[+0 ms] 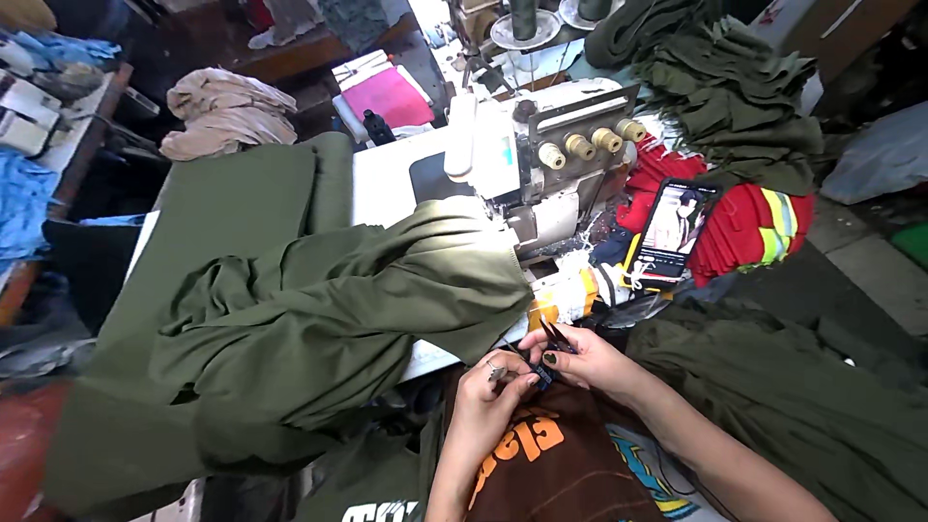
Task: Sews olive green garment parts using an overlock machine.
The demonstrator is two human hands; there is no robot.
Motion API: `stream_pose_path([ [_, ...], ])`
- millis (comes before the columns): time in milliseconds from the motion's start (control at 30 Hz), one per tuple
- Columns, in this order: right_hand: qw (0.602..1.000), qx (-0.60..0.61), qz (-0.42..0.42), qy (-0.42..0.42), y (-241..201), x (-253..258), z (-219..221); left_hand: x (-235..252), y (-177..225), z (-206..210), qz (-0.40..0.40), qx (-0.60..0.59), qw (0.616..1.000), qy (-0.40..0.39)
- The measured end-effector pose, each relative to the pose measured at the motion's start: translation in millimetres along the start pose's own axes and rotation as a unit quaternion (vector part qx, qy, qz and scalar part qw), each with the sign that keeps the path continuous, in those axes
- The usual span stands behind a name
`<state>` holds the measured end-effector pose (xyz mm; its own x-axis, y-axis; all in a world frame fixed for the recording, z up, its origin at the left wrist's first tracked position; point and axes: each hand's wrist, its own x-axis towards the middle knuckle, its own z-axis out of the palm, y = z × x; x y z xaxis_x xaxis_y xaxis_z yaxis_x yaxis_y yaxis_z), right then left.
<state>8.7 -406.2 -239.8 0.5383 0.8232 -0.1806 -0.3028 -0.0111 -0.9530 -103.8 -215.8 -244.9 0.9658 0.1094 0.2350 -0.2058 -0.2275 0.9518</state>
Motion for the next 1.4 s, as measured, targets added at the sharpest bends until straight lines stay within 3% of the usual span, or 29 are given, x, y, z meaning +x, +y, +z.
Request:
stream_pose_path([
  [133, 0.999, -0.031, -0.03, -0.027, 1.2, 0.8, 1.4, 0.3, 0.2, 0.8, 0.002, 0.023, 1.0, -0.001],
  [267, 0.997, -0.042, -0.034, 0.047, 3.2, 2.1, 1.8, 3.6, 3.6, 1.6, -0.019, 0.027, 0.999, 0.028],
  [567, 0.99, -0.005, -0.049, 0.134, -2.4, 7.0, -2.2, 14.8, 9.6, 14.9, -0.107, -0.122, 0.98, 0.113],
  [967, 0.994, -0.003, -0.029, 0.106, 3.5, 6.2, -1.9, 13.2, 9.9, 18.5, -0.128, -0.133, 0.974, 0.134],
  [1200, 0.986, -0.022, -0.038, 0.159, 2.0, 5.3, 0.3, 13.6, 9.9, 18.4, -0.143, -0.129, 0.969, 0.153],
  [1400, 0.988, -0.012, -0.062, 0.14, 7.9, 7.5, 1.5, 18.1, 9.9, 21.7, -0.155, -0.139, 0.963, 0.168],
])
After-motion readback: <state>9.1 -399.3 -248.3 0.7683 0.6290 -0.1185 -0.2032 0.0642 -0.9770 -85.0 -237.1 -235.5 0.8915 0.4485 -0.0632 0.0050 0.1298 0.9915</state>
